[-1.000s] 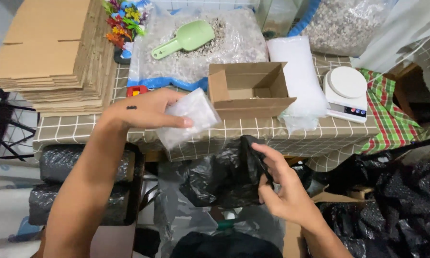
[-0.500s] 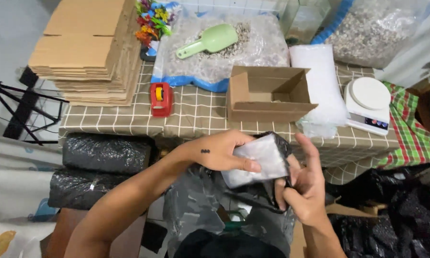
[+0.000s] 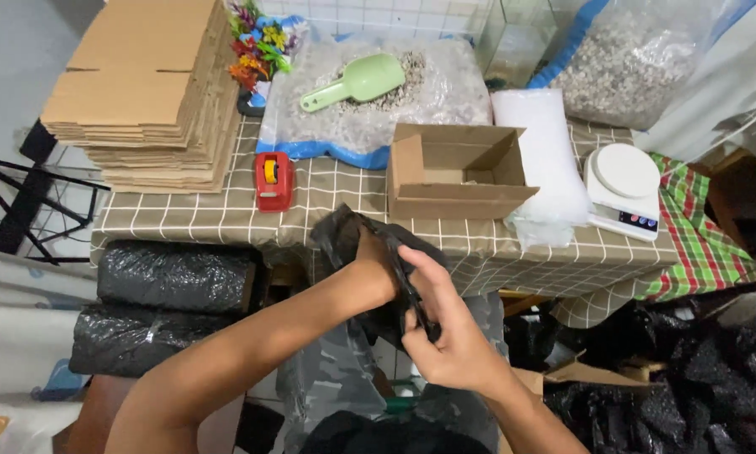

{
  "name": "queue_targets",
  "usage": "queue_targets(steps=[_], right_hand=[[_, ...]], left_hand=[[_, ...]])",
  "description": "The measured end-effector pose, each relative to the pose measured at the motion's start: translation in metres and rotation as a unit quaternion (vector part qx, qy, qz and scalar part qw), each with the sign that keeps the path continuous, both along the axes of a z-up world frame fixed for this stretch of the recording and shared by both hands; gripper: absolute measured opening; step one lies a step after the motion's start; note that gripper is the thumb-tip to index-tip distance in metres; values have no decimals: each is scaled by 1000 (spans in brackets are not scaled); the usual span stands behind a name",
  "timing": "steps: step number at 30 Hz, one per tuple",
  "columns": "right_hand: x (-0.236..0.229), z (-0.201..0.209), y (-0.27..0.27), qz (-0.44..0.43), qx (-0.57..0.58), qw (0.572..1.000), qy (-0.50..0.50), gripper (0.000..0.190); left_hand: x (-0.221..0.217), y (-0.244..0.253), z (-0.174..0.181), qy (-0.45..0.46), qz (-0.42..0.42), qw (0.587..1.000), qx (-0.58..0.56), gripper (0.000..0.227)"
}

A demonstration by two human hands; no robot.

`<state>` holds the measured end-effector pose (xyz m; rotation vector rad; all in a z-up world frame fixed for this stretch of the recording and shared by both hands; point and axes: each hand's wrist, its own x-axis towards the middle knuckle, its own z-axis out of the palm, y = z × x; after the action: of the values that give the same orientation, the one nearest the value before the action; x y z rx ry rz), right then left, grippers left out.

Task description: The person assembles a flat cardboard box, places a small plastic bag inside, then adds a black plastic bag. They close the box flaps and seal it with a tape dispenser, pressing the tape to secure the package.

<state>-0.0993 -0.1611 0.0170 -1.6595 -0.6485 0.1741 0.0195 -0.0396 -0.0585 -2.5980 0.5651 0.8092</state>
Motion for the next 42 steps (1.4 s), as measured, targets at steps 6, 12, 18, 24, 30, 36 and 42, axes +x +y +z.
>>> queue_targets(steps=[6,12,18,24,30,36,42], right_hand=[[8,8,-5,-23,32,995,-91,67],[8,4,5,-8,-8,1000,-20,67],[28,4,1,13,13,993,-115,64],[61,32,21,-20,18,993,-118,83],[94,31,35,-27,43,994,-99,84],[101,24,50,-46,34,996,-65,88],[96,29,58,-62,-15,996,-65,84]], left_hand=[[9,21,35,-25,71,993,-89,49],[17,34,30,-2,32,998,-58,35],[52,56,8,-57,15,987,-152,42],[73,97,-38,-332,-84,920,-188,23],[85,116,-31,-297,-70,943,-131,33],[84,121,-14,-261,-49,957,-113,34],[83,117,-14,-208,-65,975,-54,40]])
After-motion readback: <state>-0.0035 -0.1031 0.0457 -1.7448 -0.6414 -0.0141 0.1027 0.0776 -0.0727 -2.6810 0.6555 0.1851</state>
